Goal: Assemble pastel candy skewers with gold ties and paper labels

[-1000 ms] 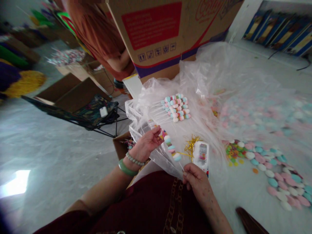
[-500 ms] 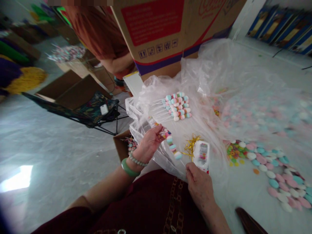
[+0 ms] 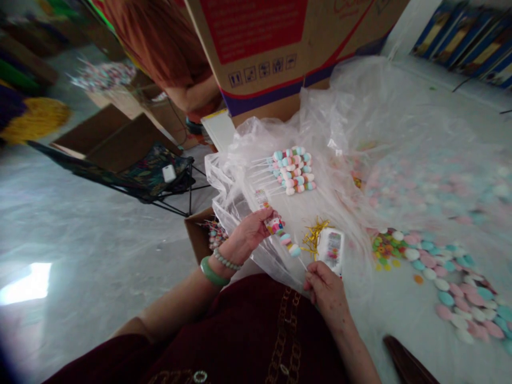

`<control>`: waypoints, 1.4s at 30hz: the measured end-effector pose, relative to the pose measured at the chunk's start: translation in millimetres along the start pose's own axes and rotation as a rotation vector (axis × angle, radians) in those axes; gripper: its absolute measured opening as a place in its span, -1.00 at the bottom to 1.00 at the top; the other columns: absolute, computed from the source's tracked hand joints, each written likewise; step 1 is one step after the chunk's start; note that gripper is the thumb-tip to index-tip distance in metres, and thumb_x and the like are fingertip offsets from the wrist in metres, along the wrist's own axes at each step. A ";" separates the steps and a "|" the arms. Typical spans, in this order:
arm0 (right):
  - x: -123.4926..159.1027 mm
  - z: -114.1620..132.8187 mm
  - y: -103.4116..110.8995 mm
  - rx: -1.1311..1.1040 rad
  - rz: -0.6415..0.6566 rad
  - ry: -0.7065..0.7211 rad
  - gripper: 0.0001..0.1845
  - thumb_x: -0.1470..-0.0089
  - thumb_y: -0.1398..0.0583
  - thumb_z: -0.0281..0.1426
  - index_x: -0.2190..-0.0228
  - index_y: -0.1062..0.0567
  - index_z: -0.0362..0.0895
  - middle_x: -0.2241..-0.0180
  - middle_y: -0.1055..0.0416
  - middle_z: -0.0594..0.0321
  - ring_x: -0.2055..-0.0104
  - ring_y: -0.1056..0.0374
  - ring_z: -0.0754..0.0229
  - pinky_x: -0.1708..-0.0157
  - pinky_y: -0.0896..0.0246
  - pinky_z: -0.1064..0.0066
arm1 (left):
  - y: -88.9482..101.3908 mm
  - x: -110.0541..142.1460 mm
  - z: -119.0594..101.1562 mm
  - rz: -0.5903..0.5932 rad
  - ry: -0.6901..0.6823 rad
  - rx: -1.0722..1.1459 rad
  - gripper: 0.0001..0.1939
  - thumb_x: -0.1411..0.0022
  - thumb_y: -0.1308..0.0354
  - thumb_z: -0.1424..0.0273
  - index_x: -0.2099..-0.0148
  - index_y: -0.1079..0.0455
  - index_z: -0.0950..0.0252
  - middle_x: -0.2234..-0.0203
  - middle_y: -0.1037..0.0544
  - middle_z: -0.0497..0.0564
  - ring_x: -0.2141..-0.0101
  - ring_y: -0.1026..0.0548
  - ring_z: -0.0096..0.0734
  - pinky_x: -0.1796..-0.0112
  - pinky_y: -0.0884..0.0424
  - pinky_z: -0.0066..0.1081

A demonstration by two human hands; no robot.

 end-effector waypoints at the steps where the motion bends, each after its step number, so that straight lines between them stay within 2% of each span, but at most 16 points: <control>1: -0.3 1.6 -1.6 -0.034 0.008 -0.004 -0.81 0.05 -0.11 -0.23 0.56 -0.31 -0.06 0.64 -0.31 0.39 0.70 -0.12 0.31 0.66 0.03 0.44 | -0.2 0.6 2.4 0.009 0.001 0.012 -0.87 -0.13 -0.16 0.44 0.43 -0.40 0.40 0.54 -0.48 0.02 0.57 -0.44 -0.50 0.48 -0.44 -0.45; 5: -3.5 3.1 -7.2 -0.068 0.035 -0.052 -0.82 0.08 -0.11 -0.23 0.57 -0.31 -0.07 0.66 -0.31 0.40 0.75 -0.06 0.34 0.71 0.12 0.45 | -3.8 5.7 12.6 0.019 -0.004 0.002 -0.82 -0.18 -0.12 0.39 0.41 -0.40 0.41 0.54 -0.48 0.04 0.55 -0.46 -0.47 0.47 -0.45 -0.44; 8: -6.1 1.3 -8.9 0.009 0.025 -0.061 -0.81 0.05 -0.08 -0.24 0.53 -0.37 -0.07 0.68 -0.30 0.40 0.74 -0.06 0.33 0.70 0.12 0.45 | -6.8 8.9 18.5 -0.004 0.022 0.015 -0.81 -0.19 -0.11 0.37 0.38 -0.39 0.41 0.53 -0.48 0.06 0.50 -0.50 -0.38 0.50 -0.45 -0.42; 12: -6.8 2.6 -7.3 0.363 -0.091 0.051 -0.79 -0.03 -0.06 -0.26 0.48 -0.45 -0.04 0.62 -0.37 0.34 0.54 -0.26 0.21 0.49 -0.06 0.40 | -8.3 10.3 18.8 -0.016 0.027 0.016 -0.85 -0.18 -0.12 0.39 0.35 -0.39 0.40 0.51 -0.49 0.06 0.48 -0.51 -0.36 0.50 -0.46 -0.41; 15: -4.8 4.6 -7.6 0.668 -0.171 0.112 -0.75 -0.11 0.01 -0.30 0.43 -0.44 -0.03 0.54 -0.44 0.26 0.45 -0.33 0.14 0.40 -0.06 0.36 | -6.1 9.4 16.3 -0.020 0.033 0.002 -0.90 -0.16 -0.14 0.43 0.35 -0.40 0.39 0.52 -0.49 0.04 0.51 -0.49 -0.43 0.47 -0.47 -0.43; 19: -2.2 6.2 -10.2 0.908 -0.246 0.144 -0.69 -0.17 0.09 -0.34 0.38 -0.42 -0.07 0.45 -0.48 0.16 0.40 -0.37 0.10 0.41 -0.01 0.35 | -2.6 8.0 15.6 0.066 0.069 -0.050 -0.93 -0.11 -0.19 0.47 0.36 -0.42 0.40 0.51 -0.50 0.04 0.51 -0.47 -0.43 0.38 -0.53 -0.29; 21: -2.0 7.5 -10.9 0.928 -0.256 0.162 -0.70 -0.18 0.09 -0.33 0.39 -0.41 -0.07 0.44 -0.48 0.17 0.38 -0.37 0.11 0.41 0.00 0.37 | -2.7 8.4 16.0 0.071 0.049 -0.062 -0.93 -0.08 -0.22 0.48 0.35 -0.43 0.40 0.50 -0.50 0.03 0.51 -0.47 -0.43 0.36 -0.53 -0.25; 26: -5.6 11.6 -11.1 0.850 -0.197 0.151 -0.74 -0.14 0.02 -0.30 0.47 -0.39 -0.06 0.53 -0.42 0.29 0.44 -0.33 0.18 0.46 0.04 0.42 | -10.0 12.1 16.2 0.070 -0.001 -0.099 -0.84 -0.04 -0.27 0.39 0.34 -0.44 0.40 0.50 -0.50 0.02 0.50 -0.48 -0.44 0.38 -0.51 -0.32; 29: -7.9 13.4 -12.1 0.825 -0.243 0.131 -0.76 -0.11 0.02 -0.31 0.46 -0.40 -0.06 0.56 -0.40 0.27 0.48 -0.30 0.18 0.48 0.07 0.40 | -11.9 13.3 14.3 0.093 -0.003 -0.098 -0.81 -0.04 -0.28 0.36 0.34 -0.44 0.40 0.50 -0.50 0.01 0.49 -0.48 -0.44 0.36 -0.51 -0.32; 31: -8.6 14.0 -12.8 0.666 -0.249 0.095 -0.80 -0.08 0.00 -0.33 0.43 -0.41 -0.06 0.57 -0.39 0.29 0.52 -0.29 0.20 0.50 0.05 0.41 | -11.0 12.9 12.0 0.125 0.006 -0.087 -0.82 -0.04 -0.28 0.38 0.32 -0.44 0.39 0.48 -0.50 0.01 0.48 -0.48 -0.44 0.33 -0.51 -0.28; 32: -8.9 14.0 -13.2 0.518 -0.206 0.061 -0.83 -0.06 -0.02 -0.34 0.43 -0.40 -0.06 0.59 -0.38 0.31 0.56 -0.26 0.23 0.53 0.04 0.43 | -10.2 12.6 10.7 0.142 0.014 -0.081 -0.83 -0.04 -0.27 0.39 0.31 -0.44 0.39 0.48 -0.50 0.00 0.48 -0.48 -0.45 0.32 -0.52 -0.27; 35: -9.9 13.6 -14.0 -0.101 0.065 -0.059 -0.91 0.02 -0.10 -0.33 0.45 -0.36 -0.08 0.65 -0.34 0.40 0.74 -0.10 0.36 0.70 0.14 0.50 | -8.7 12.1 7.0 0.179 0.038 -0.059 -0.85 -0.06 -0.26 0.41 0.32 -0.43 0.39 0.49 -0.50 0.00 0.48 -0.49 -0.45 0.34 -0.51 -0.32; 38: -12.2 12.7 -14.8 -0.691 0.359 -0.218 -0.85 0.14 -0.24 -0.37 0.46 -0.36 -0.12 0.70 -0.26 0.47 0.80 0.10 0.48 0.80 0.33 0.58 | -10.5 13.0 5.6 0.196 0.056 -0.005 -0.88 -0.09 -0.23 0.43 0.36 -0.40 0.40 0.51 -0.50 0.01 0.47 -0.50 -0.45 0.32 -0.50 -0.38; 40: -14.8 11.1 -16.9 -0.948 0.484 -0.325 -0.80 0.20 -0.29 -0.44 0.46 -0.38 -0.15 0.70 -0.21 0.52 0.80 0.21 0.55 0.82 0.40 0.64 | -12.7 14.0 6.5 0.191 0.070 0.028 -0.91 -0.11 -0.21 0.46 0.37 -0.37 0.39 0.51 -0.50 0.00 0.48 -0.51 -0.46 0.31 -0.49 -0.40; 42: -17.7 9.3 -20.8 -1.081 0.540 -0.401 -0.79 0.22 -0.31 -0.49 0.46 -0.39 -0.18 0.69 -0.20 0.54 0.79 0.25 0.58 0.83 0.41 0.68 | -14.2 14.8 8.0 0.178 0.082 0.033 -0.94 -0.11 -0.20 0.50 0.35 -0.37 0.38 0.50 -0.50 0.00 0.47 -0.53 -0.44 0.32 -0.49 -0.41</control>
Point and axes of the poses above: each hand's wrist, its own x-axis away from the middle knuckle, its own y-axis out of the back of the hand, z = x × y, the point moved 1 cm from there along -x, towards the middle knuckle
